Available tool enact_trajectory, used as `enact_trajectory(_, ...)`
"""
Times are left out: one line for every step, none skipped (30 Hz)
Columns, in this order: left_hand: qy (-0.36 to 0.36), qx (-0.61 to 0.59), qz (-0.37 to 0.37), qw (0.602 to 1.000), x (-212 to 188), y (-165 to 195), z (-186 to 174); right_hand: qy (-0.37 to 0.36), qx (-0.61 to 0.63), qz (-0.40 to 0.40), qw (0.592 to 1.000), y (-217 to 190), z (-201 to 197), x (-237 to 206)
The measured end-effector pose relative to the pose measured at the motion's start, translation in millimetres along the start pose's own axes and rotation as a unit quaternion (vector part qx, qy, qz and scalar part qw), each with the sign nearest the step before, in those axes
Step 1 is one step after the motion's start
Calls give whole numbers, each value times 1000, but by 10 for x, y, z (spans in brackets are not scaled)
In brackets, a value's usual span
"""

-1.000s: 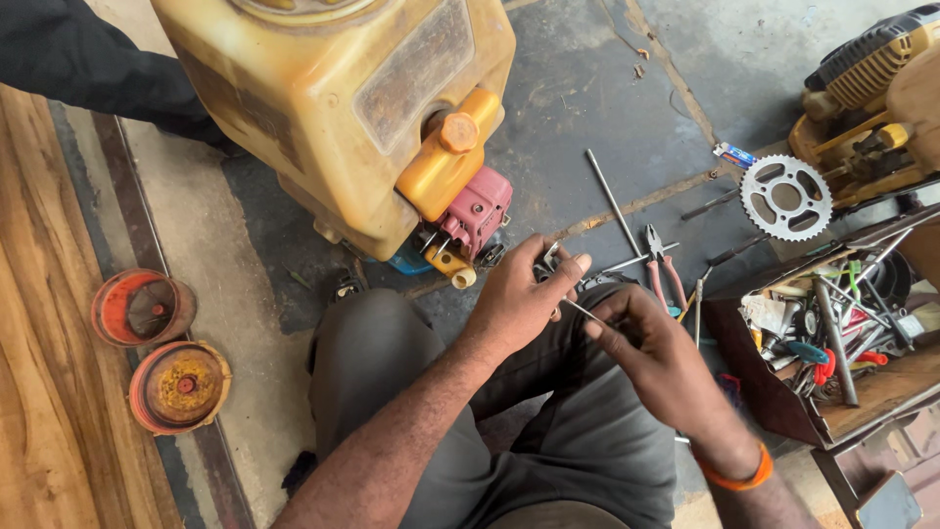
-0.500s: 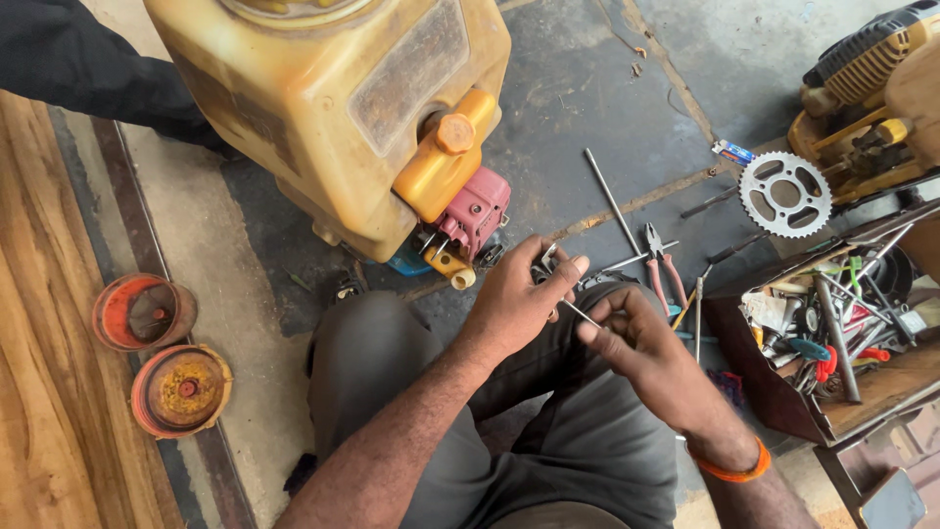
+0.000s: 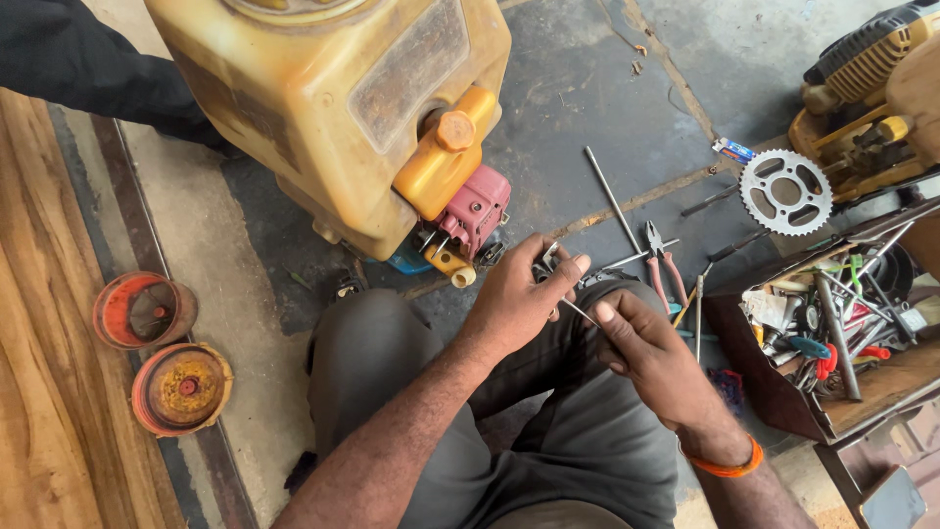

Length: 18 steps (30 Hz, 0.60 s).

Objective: The person sits on the ground holding a small carburetor in their lap and uses a screwdriver to loosen and remove its screws and parts. They turn the carburetor over, work on different sides, and at the end hold the carburetor next to a small metal plate to compare the parts.

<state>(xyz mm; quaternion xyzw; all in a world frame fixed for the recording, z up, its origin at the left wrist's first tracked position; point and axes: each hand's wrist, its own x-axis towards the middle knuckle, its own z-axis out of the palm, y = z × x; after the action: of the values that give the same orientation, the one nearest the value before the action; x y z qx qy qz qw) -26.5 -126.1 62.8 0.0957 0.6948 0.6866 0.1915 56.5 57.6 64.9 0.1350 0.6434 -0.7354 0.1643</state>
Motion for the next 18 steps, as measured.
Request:
enact_trajectory(-1,-4,1,1000,2,-1,1,-3,-45,-18,999,-5,-15,-2)
enact_trajectory(1,5,-2,1000,-1,-2,1,-6,-90,-34,995,-27,-25,-23)
enact_trajectory(2,13,-7,1000,-9,-4,6,-9,-135,-49,990,-49,-16,-55)
enact_trajectory(5,21,-11,1000,-11,-5,6,-10,-163,-107,981,-72,14,-73)
enact_trajectory(6,17,-9,1000,-10,-5,4,-13,-191,-165,967,-97,51,-95)
enact_trajectory(6,12,-8,1000,-9,-5,8,-14,-218,-222,950,-120,88,-121)
enact_trajectory(6,7,-6,1000,-5,-5,9,34,-281,-230,931,-137,124,-149)
enact_trajectory(6,12,-5,1000,-1,-4,6,83,-342,-237,905,-143,157,-187)
enact_trajectory(6,16,-4,1000,0,-3,3,130,-401,-242,874,-144,177,-210)
enact_trajectory(6,21,-4,1000,-2,-3,0,129,-383,-190,895,-143,178,-199)
enact_trajectory(9,29,-9,999,-3,-2,-5,127,-362,-137,913,-130,174,-172)
enact_trajectory(12,38,-14,999,-5,-1,-5,126,-340,-83,928,-108,163,-146)
enact_trajectory(13,46,-19,999,-8,0,-2,92,-242,-39,965,-85,137,-110)
enact_trajectory(12,32,-12,999,-5,2,2,57,-140,4,989,-71,99,-61)
enact_trajectory(11,18,-5,1000,-2,4,5,20,-36,46,998,-52,65,-28)
enact_trajectory(10,4,1,1000,-6,5,9,23,-11,52,998,-28,43,-26)
enact_trajectory(9,4,2,1000,-10,6,13,27,12,59,998,-13,22,-25)
enact_trajectory(8,3,3,1000,-11,7,14,30,35,65,997,-11,6,-21)
